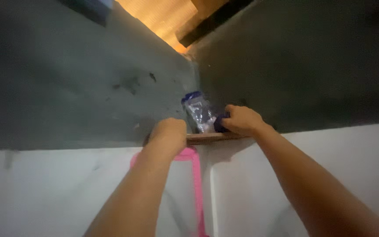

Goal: The person wipes a wall-mounted metal rack and a nearby ledge with a blue cloth, then repeatedly scoops water from a pink bucket into a black basin using a small cup, and returns to wipe the rack again.

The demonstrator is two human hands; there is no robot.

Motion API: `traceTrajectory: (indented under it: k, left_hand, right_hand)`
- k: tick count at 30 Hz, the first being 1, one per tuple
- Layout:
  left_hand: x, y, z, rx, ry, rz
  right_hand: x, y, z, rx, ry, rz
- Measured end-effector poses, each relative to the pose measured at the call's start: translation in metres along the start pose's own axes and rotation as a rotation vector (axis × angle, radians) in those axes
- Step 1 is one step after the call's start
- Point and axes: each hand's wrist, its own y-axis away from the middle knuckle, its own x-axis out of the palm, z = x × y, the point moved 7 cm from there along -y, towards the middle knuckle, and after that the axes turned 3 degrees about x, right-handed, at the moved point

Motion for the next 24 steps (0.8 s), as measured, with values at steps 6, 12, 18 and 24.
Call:
traceTrajectory:
  k: [6,12,18,24]
  left_hand:
    - [-0.001,-0.002,-0.001,0.037,-0.001,0.028]
    - [-0.001,-0.001,0.0,0.038,0.003,0.068]
    - [-0.004,-0.003,-0.001,0.032,0.04,0.064]
    - [0.0,-0.006,0.001,0.06,0.03,0.052]
  right_hand:
    - [0.009,-0.003,0.075,-0.41,0.065,0.0]
    - [0.02,-0.02,0.097,-0.178,0.113,0.16]
    - [0.042,-0.024,0.081,-0.21,0.287,0.175]
    - [0.011,-0.042,0.052,-0.205,-0.195,-0.193]
